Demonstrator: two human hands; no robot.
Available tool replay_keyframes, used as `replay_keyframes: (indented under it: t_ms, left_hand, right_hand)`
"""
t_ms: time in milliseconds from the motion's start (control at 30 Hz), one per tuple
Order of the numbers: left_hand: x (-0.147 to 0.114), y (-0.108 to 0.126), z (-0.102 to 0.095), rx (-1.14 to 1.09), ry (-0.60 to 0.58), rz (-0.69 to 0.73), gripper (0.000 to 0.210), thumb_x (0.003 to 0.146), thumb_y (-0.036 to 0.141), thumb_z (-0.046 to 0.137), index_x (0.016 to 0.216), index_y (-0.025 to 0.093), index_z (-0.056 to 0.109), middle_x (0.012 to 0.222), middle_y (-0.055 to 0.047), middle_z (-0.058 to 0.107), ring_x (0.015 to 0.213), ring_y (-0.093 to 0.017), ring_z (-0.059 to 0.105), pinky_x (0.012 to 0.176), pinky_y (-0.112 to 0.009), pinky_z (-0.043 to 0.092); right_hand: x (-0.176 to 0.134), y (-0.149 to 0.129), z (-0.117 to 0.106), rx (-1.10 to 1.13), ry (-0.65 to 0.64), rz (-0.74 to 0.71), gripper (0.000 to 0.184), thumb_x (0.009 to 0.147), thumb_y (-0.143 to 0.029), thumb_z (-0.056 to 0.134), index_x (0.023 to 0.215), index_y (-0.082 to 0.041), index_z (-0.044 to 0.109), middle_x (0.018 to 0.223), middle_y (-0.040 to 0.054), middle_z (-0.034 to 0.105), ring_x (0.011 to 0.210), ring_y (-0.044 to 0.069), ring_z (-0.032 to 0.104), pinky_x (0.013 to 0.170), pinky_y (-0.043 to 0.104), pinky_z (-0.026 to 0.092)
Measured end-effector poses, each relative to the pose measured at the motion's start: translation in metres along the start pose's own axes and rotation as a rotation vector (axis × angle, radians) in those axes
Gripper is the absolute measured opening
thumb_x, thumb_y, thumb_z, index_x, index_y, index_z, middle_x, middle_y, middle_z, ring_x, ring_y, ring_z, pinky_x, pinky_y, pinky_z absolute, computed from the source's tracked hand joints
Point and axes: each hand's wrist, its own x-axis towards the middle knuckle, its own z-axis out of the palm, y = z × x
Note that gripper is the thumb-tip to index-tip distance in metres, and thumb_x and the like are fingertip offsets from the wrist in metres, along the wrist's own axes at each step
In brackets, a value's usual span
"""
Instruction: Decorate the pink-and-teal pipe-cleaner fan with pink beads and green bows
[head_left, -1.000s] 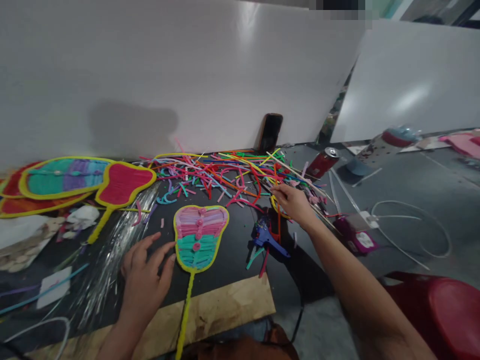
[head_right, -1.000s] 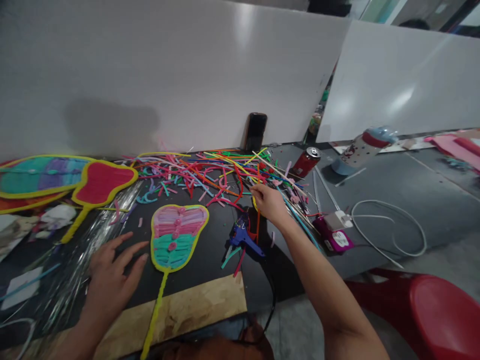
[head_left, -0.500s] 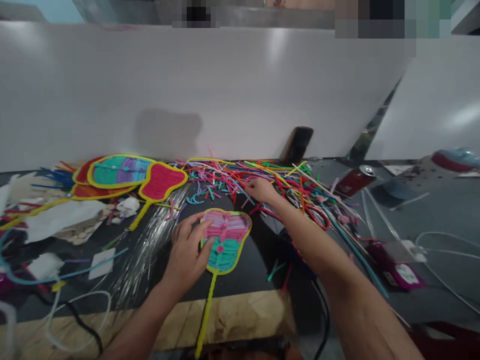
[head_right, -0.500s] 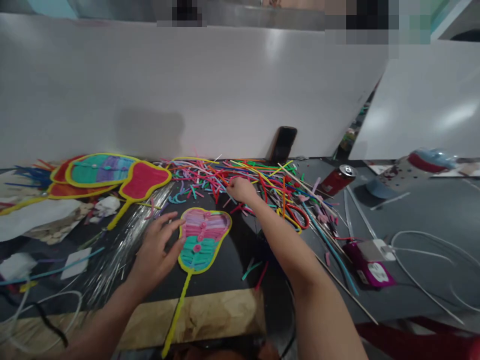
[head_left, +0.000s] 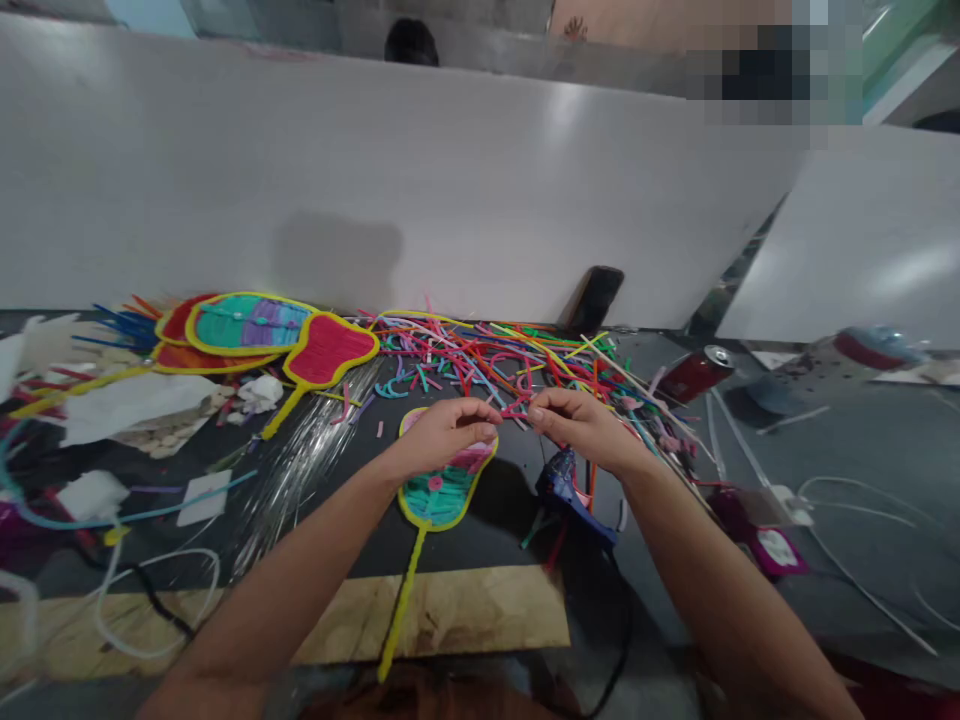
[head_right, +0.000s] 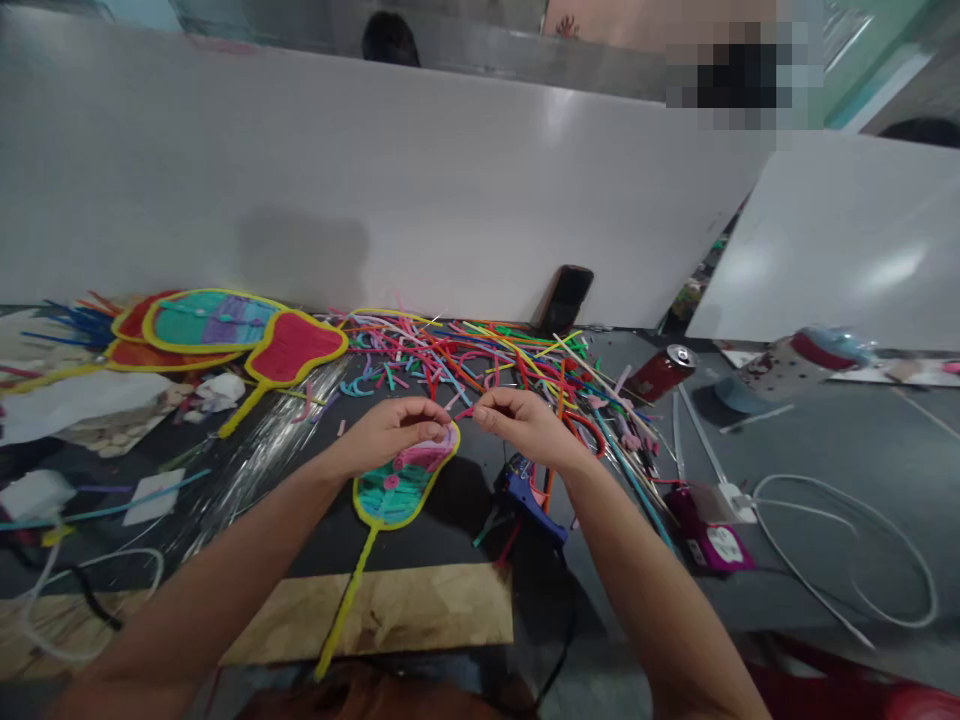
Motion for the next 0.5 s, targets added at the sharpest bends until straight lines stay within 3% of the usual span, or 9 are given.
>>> replay_keyframes:
  t_ms: [133, 233, 300, 367, 500]
  left_hand:
    - [-0.014, 0.006, 0.003, -0.136, -0.064, -0.078, 0.021, 0.081, 0.032, 0.056, 0.087, 0.013, 0.064, 0.068, 0.0, 0.062, 0.06, -0.01, 0.056, 0.057, -0.021, 0.046]
    - [-0.02, 0.015, 0.005, -0.119, -0.067, -0.126, 0.019, 0.082, 0.03, 0.055, 0.081, 0.013, 0.063, 0.062, 0.002, 0.058, 0.055, -0.008, 0.052, 0.049, -0.017, 0.041]
    - [-0.023, 0.021, 0.007, -0.089, -0.07, -0.136, 0.019, 0.082, 0.03, 0.054, 0.081, 0.013, 0.063, 0.062, 0.002, 0.056, 0.053, -0.008, 0.051, 0.046, -0.016, 0.039]
    - [-0.025, 0.024, 0.009, -0.053, -0.081, -0.122, 0.02, 0.083, 0.029, 0.053, 0.079, 0.013, 0.062, 0.062, 0.002, 0.055, 0.053, -0.008, 0.05, 0.045, -0.016, 0.038]
    - [-0.031, 0.023, 0.01, 0.061, -0.058, -0.016, 0.022, 0.085, 0.029, 0.05, 0.075, 0.014, 0.062, 0.062, 0.001, 0.056, 0.052, -0.008, 0.05, 0.048, -0.017, 0.04]
  right_hand:
    - [-0.012, 0.009, -0.001, -0.068, 0.013, 0.002, 0.032, 0.081, -0.049, 0.059, 0.08, -0.016, 0.061, 0.065, -0.0018, 0.054, 0.057, 0.01, 0.045, 0.052, 0.022, 0.035]
    - [-0.018, 0.004, 0.006, -0.131, 0.123, -0.058, 0.034, 0.079, -0.042, 0.063, 0.104, -0.019, 0.061, 0.091, 0.0037, 0.064, 0.074, 0.015, 0.057, 0.063, 0.025, 0.044]
    - [-0.021, -0.003, 0.016, -0.166, 0.15, -0.124, 0.034, 0.078, -0.036, 0.066, 0.107, -0.02, 0.062, 0.103, 0.0056, 0.066, 0.088, 0.018, 0.06, 0.075, 0.028, 0.046]
    - [-0.023, -0.009, 0.029, -0.173, 0.141, -0.169, 0.023, 0.079, -0.032, 0.065, 0.098, -0.02, 0.066, 0.097, 0.0049, 0.068, 0.089, 0.018, 0.062, 0.08, 0.029, 0.046]
    - [-0.024, -0.012, 0.049, -0.211, 0.15, -0.18, 0.012, 0.083, -0.028, 0.058, 0.083, -0.019, 0.066, 0.078, 0.0017, 0.069, 0.073, 0.015, 0.062, 0.071, 0.026, 0.046]
